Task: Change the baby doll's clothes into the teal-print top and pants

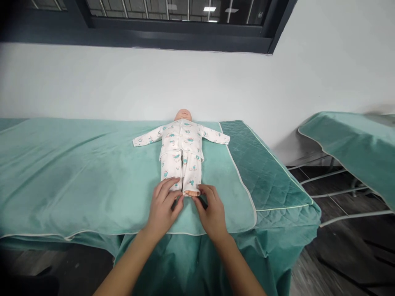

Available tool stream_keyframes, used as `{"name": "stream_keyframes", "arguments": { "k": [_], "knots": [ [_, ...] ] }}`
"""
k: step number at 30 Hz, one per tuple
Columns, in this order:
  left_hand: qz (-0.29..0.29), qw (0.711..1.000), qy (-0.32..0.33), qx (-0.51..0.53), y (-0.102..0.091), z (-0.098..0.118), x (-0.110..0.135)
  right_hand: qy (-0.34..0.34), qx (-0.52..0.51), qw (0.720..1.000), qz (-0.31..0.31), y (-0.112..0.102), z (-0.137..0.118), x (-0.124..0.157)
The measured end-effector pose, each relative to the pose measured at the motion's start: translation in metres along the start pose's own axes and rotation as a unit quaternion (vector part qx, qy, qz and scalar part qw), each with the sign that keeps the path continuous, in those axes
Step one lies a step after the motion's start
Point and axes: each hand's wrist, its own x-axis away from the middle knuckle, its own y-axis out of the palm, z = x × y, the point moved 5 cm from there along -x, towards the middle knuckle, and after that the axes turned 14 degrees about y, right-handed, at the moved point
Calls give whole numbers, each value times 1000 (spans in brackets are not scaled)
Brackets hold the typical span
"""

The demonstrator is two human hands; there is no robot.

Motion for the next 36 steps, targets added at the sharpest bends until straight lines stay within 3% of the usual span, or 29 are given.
{"name": "stream_keyframes", "arguments": {
  "k": [7, 16, 19, 25, 30, 36],
  "knots": [
    [-9, 998, 50, -25, -1, 3, 5, 39, -35, 999, 13, -1, 10, 0],
    [-6, 994, 91, -57, 3, 5, 14, -46, -12, 996, 74, -1, 7, 9],
    [-25, 992, 99, -78, 6, 7, 16, -54, 3, 996, 70, 1, 7, 10],
    [-29, 991, 84, -100, 7, 5, 15, -46, 10, 997, 59, 3, 3, 7],
    [1, 997, 65, -46, 1, 6, 24, -52, 17, 997, 60, 3, 1, 9],
    [46, 995, -64, -60, -16, -5, 54, -46, 28, 997, 56, 2, 6, 17]
  ]
}}
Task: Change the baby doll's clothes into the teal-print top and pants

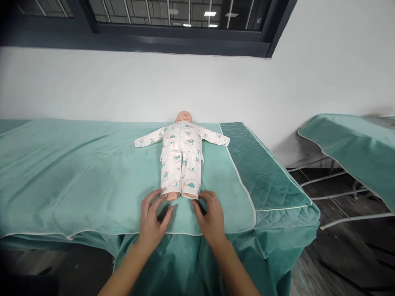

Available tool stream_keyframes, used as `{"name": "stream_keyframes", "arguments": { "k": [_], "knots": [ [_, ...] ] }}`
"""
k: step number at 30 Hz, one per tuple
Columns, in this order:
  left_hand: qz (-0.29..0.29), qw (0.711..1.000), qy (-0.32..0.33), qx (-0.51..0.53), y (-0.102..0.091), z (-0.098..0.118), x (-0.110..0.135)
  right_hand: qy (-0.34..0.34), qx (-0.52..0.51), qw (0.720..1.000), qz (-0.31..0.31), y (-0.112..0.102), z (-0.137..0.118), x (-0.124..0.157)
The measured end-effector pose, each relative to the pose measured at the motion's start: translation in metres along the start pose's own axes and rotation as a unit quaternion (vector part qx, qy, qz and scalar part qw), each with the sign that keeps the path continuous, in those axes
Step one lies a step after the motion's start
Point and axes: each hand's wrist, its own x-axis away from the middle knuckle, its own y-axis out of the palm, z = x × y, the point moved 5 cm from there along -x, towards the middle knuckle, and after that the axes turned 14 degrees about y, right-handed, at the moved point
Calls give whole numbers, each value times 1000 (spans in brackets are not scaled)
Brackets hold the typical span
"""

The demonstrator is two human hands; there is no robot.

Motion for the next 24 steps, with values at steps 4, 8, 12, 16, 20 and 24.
{"name": "stream_keyframes", "arguments": {
  "k": [4, 8, 12, 16, 20, 24],
  "knots": [
    [-27, 998, -51, -11, -6, -13, 12, -14, -3, 1000, 21, -4, -13, 7],
    [-66, 996, -55, -19, -4, -18, 7, -74, 63, 995, 5, 1, -46, 3],
    [-96, 994, -57, -23, 4, -20, -9, -100, 147, 983, -49, 15, -70, -15],
    [-100, 994, -52, 13, 10, -20, -20, -126, 196, 971, -57, 26, -77, -29],
    [-85, 993, -52, 57, 9, -22, -21, -130, 174, 974, -64, 25, -78, -33],
    [-56, 990, -68, 107, 5, -24, -18, -127, 107, 982, -84, 18, -82, -26]
  ]
}}
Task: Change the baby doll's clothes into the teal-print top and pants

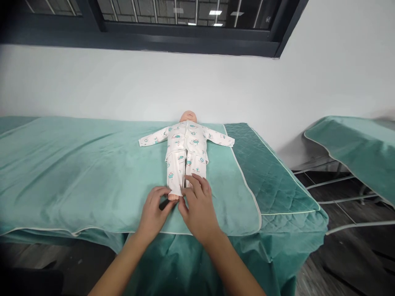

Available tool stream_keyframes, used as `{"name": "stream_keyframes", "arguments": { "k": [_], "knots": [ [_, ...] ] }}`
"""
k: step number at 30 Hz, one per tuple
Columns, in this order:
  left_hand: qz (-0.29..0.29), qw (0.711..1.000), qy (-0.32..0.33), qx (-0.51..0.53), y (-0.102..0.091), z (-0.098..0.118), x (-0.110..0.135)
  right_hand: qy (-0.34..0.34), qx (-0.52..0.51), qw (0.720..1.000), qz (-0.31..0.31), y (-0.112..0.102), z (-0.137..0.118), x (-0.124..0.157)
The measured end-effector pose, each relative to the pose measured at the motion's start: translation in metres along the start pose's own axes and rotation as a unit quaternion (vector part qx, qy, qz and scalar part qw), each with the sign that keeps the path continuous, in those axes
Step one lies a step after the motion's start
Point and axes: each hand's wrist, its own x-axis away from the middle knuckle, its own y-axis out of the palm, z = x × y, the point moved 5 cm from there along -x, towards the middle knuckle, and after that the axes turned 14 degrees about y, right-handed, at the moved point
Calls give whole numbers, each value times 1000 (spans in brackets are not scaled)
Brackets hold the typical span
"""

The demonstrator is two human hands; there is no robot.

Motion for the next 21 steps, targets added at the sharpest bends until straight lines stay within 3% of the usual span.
{"name": "stream_keyframes", "arguments": {
  "k": [11, 21],
  "knots": [
    [38, 995, -58, 66, 1, -7, 5, -39, -4, 999, -18, 6, -2, 14],
    [34, 999, -20, 21, 1, -2, 12, 10, 10, 1000, -13, 12, 9, 13]
  ]
}}
